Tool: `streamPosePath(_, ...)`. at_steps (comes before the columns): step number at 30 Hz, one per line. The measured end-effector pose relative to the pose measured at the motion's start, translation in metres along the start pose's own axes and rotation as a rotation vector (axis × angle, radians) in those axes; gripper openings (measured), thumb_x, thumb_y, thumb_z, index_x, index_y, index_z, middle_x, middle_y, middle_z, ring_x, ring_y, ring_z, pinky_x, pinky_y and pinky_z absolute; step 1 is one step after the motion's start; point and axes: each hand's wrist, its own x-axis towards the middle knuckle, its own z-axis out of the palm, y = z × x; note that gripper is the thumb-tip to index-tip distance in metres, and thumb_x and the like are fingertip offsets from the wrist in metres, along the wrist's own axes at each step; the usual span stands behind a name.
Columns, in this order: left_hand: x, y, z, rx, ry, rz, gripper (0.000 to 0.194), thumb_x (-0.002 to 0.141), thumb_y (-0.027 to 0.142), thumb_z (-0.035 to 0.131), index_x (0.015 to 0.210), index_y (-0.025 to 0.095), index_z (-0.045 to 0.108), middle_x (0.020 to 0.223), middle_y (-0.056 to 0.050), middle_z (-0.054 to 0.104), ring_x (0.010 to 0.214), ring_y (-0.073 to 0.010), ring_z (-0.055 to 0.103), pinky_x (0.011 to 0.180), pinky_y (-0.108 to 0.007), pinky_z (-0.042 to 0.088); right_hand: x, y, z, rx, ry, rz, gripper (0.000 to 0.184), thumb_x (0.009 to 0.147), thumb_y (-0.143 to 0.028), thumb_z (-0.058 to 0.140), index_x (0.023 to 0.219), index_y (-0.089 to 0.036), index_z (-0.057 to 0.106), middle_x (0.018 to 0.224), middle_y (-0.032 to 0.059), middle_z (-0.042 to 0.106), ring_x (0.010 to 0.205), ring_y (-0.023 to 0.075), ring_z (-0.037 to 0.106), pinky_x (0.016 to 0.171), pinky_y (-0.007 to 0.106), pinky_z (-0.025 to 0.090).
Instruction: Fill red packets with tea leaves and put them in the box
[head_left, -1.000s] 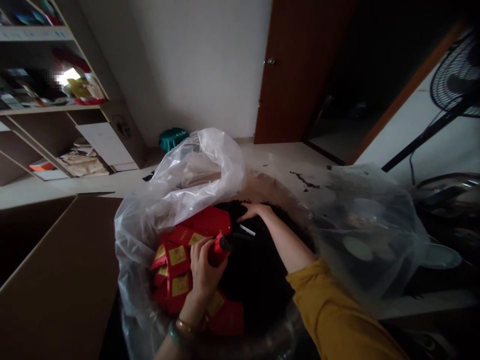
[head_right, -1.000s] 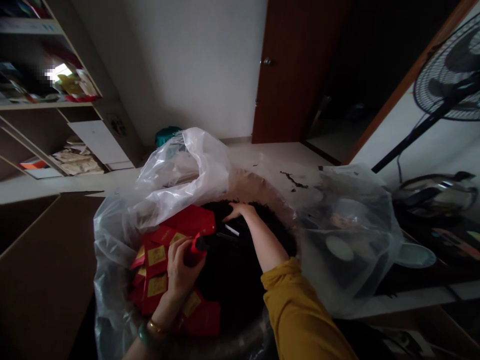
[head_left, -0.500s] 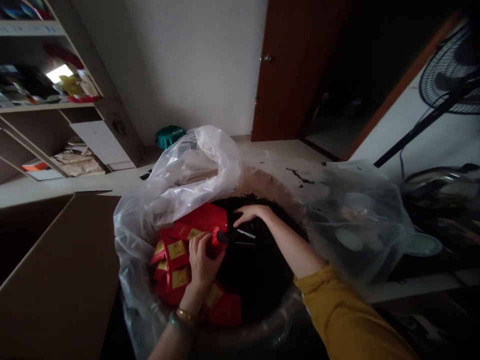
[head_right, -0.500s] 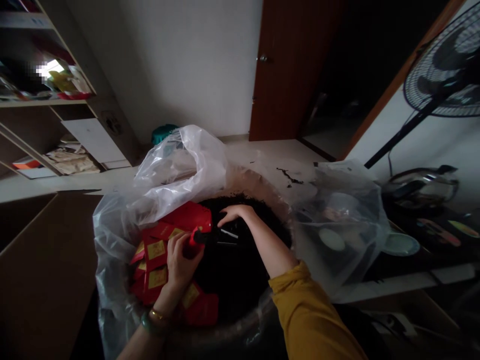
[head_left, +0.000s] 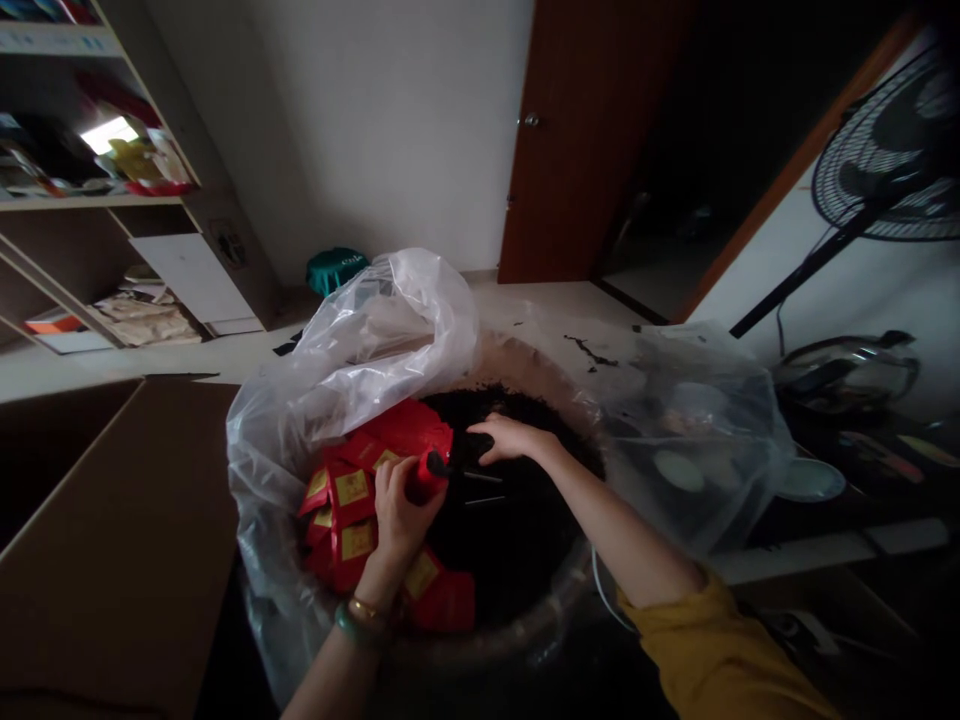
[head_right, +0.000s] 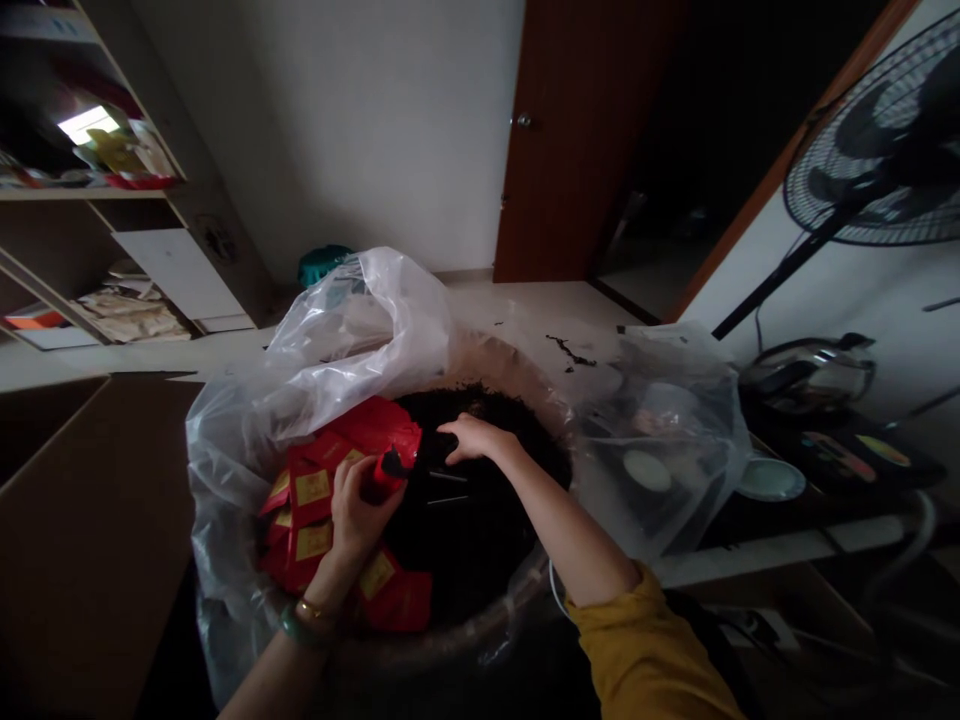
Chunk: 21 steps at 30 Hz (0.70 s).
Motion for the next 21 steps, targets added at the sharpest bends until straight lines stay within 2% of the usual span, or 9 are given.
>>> streamPosePath(3,0.000,0.001,-0.001,-0.027,-0.007,0.001,0.032,0.071,0.030,0.070,0.098,0.020,0.056,0.090,-0.005,0.057,0.083,-0.0213,0.056,0.074,-0.037,0.050,-0.008,-0.012,0.003,-0.094,0.091,-0.025,0.060,0.067,-0.027,0.074,0.125,-0.030,0.059,0.124,0.0098,0.058,0.110,0.0284,0.059,0.089,0.033,0.044)
streamPosePath(7,0.002,0.003,-0.001,-0.073,0.028,-0.017,0.034,0.071,0.032,0.071,0.098,0.019,0.055,0.091,-0.005,0.058,0.084,-0.0210,0.057,0.075,-0.036,0.051,-0.012,-0.021,0.008,-0.155,0.109,-0.005,0.065,0.063,-0.023,0.074,0.126,-0.034,0.058,0.125,0.0077,0.056,0.102,0.0260,0.062,0.082,0.029,0.046)
streamPosePath(9,0.005,0.007,0.000,-0.088,0.045,-0.037,0.034,0.071,0.033,0.071,0.097,0.020,0.055,0.091,-0.005,0.059,0.085,-0.0211,0.058,0.076,-0.036,0.051,-0.012,-0.022,0.008,-0.162,0.121,-0.004,0.061,0.064,-0.020,0.072,0.122,-0.033,0.061,0.121,0.0074,0.058,0.100,0.0247,0.062,0.080,0.028,0.046)
streamPosePath(14,0.013,0.015,0.006,-0.129,0.017,-0.073,0.035,0.068,0.032,0.073,0.096,0.021,0.055,0.089,-0.004,0.060,0.084,-0.0204,0.060,0.075,-0.035,0.051,-0.013,-0.021,-0.002,-0.090,0.259,-0.044,0.039,0.069,-0.021,0.068,0.107,-0.030,0.070,0.108,0.0049,0.066,0.098,0.0243,0.062,0.080,0.028,0.045)
streamPosePath(18,0.010,0.013,0.011,-0.146,0.008,-0.129,0.037,0.066,0.031,0.074,0.095,0.020,0.055,0.087,-0.004,0.061,0.080,-0.0197,0.060,0.071,-0.033,0.051,-0.017,-0.018,-0.009,-0.021,0.256,-0.071,0.037,0.067,-0.024,0.073,0.103,-0.031,0.071,0.101,0.0044,0.067,0.095,0.0252,0.062,0.080,0.031,0.045)
streamPosePath(21,0.005,0.009,0.012,-0.153,0.002,-0.146,0.038,0.065,0.032,0.075,0.094,0.020,0.055,0.086,-0.004,0.061,0.079,-0.0188,0.060,0.070,-0.032,0.051,-0.019,-0.017,-0.012,0.028,0.288,-0.125,0.037,0.066,-0.023,0.073,0.103,-0.027,0.070,0.101,0.0055,0.062,0.092,0.0218,0.060,0.083,0.031,0.045)
